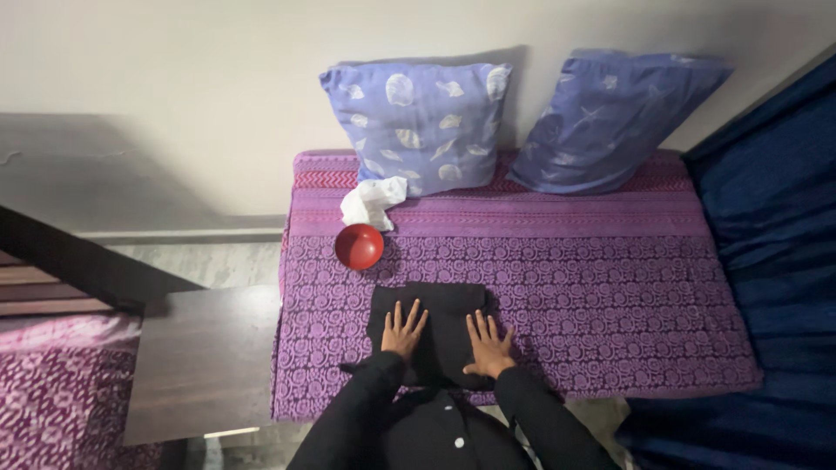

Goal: The person picks up a white cloth and a pair of black trousers from a bench, folds them by hand, and places them into a closet shelf. They then fold a checkered orange and blue cloth on a bed and place it onto the same closet shelf.

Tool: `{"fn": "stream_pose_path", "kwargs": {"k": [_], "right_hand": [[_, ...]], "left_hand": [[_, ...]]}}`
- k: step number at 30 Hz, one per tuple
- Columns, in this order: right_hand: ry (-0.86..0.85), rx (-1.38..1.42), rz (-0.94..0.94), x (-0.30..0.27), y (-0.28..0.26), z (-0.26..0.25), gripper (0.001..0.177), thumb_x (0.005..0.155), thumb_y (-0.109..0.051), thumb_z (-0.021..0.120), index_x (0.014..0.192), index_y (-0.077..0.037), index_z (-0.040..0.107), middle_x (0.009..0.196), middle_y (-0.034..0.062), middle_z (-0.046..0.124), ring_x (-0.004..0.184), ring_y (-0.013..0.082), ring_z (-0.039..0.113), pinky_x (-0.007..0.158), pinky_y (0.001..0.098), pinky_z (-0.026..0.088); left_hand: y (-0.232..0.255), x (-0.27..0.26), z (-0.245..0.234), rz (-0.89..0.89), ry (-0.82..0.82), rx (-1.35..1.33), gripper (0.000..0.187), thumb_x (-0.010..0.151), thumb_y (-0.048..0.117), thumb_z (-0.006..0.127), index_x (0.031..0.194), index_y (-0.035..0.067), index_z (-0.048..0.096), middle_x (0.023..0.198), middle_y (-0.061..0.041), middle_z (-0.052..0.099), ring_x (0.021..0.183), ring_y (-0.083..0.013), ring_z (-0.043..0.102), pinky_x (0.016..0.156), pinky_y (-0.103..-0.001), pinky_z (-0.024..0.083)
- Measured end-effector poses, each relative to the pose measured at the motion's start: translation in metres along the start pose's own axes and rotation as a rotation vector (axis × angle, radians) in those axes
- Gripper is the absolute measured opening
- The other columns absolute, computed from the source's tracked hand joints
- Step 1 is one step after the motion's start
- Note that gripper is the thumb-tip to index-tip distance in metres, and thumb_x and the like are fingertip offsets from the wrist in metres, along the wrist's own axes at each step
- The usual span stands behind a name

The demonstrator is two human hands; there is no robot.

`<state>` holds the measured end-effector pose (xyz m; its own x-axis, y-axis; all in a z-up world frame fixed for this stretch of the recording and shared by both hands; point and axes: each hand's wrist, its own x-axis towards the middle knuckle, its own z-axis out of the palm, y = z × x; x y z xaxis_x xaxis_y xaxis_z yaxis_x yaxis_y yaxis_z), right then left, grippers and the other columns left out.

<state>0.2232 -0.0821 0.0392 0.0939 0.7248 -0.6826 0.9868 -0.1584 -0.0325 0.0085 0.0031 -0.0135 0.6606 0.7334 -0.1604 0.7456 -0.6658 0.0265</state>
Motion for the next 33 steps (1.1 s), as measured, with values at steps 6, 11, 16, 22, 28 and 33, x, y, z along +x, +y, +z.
{"fn": "stream_pose_path", "kwargs": {"k": [6,11,16,22,28,33], "right_hand": [[0.303,0.039,-0.048,-0.023,0.008,0.024,0.112,0.084,-0.046,0.079,0.161,-0.017,0.003,0.170,0.0087,0.001,0.156,0.0341,0.011,0.117,0.0725,0.020],[0.247,0.462,-0.003,-0.030,0.009,0.041,0.100,0.091,-0.041,0.069,0.167,-0.025,0.006,0.171,0.0160,0.001,0.146,0.0425,0.028,0.116,0.0582,0.037],[0.416,0.204,0.035,-0.032,-0.004,0.050,0.093,0.093,-0.039,0.068,0.160,-0.021,0.007,0.168,0.0101,0.008,0.149,0.0370,0.027,0.117,0.0655,0.026],[0.398,0.260,0.082,-0.042,-0.008,0.058,0.093,0.092,-0.039,0.067,0.162,-0.021,0.007,0.170,0.0100,0.007,0.151,0.0381,0.024,0.117,0.0640,0.025],[0.598,0.016,0.011,-0.050,-0.021,0.054,0.087,0.087,-0.036,0.069,0.157,-0.018,0.019,0.165,0.0132,0.013,0.152,0.0375,0.019,0.118,0.0672,0.018],[0.766,0.041,-0.258,-0.037,-0.047,0.020,0.074,0.087,-0.026,0.068,0.151,-0.011,0.034,0.159,0.0155,0.029,0.148,0.0342,0.028,0.118,0.0648,0.021]], "left_hand": [[-0.004,-0.017,0.006,0.041,0.251,0.133,0.084,0.092,0.032,0.066,0.165,0.029,0.025,0.173,-0.010,0.011,0.154,-0.0458,0.021,0.118,-0.065,0.029],[-0.010,-0.039,0.008,-0.062,-0.186,-0.163,0.119,0.070,0.050,0.090,0.163,0.036,0.016,0.171,-0.003,0.000,0.147,-0.0579,0.012,0.105,-0.080,0.025],[-0.019,-0.047,0.006,0.003,-0.089,-0.142,0.113,0.075,0.044,0.086,0.163,0.028,0.017,0.170,-0.006,0.005,0.151,-0.0494,0.014,0.113,-0.074,0.025],[-0.022,-0.076,0.015,0.034,-0.094,-0.219,0.102,0.082,0.031,0.080,0.163,0.027,0.017,0.170,-0.009,0.007,0.153,-0.0432,0.016,0.114,-0.069,0.027],[-0.024,-0.102,0.014,-0.060,-0.184,-0.477,0.091,0.088,0.022,0.074,0.162,0.026,0.022,0.171,-0.011,0.010,0.155,-0.0392,0.016,0.116,-0.063,0.029],[-0.037,-0.118,0.004,-0.066,0.120,-0.901,0.078,0.081,0.011,0.074,0.152,0.011,0.039,0.155,-0.025,0.035,0.140,-0.0433,0.041,0.113,-0.046,0.042]]}}
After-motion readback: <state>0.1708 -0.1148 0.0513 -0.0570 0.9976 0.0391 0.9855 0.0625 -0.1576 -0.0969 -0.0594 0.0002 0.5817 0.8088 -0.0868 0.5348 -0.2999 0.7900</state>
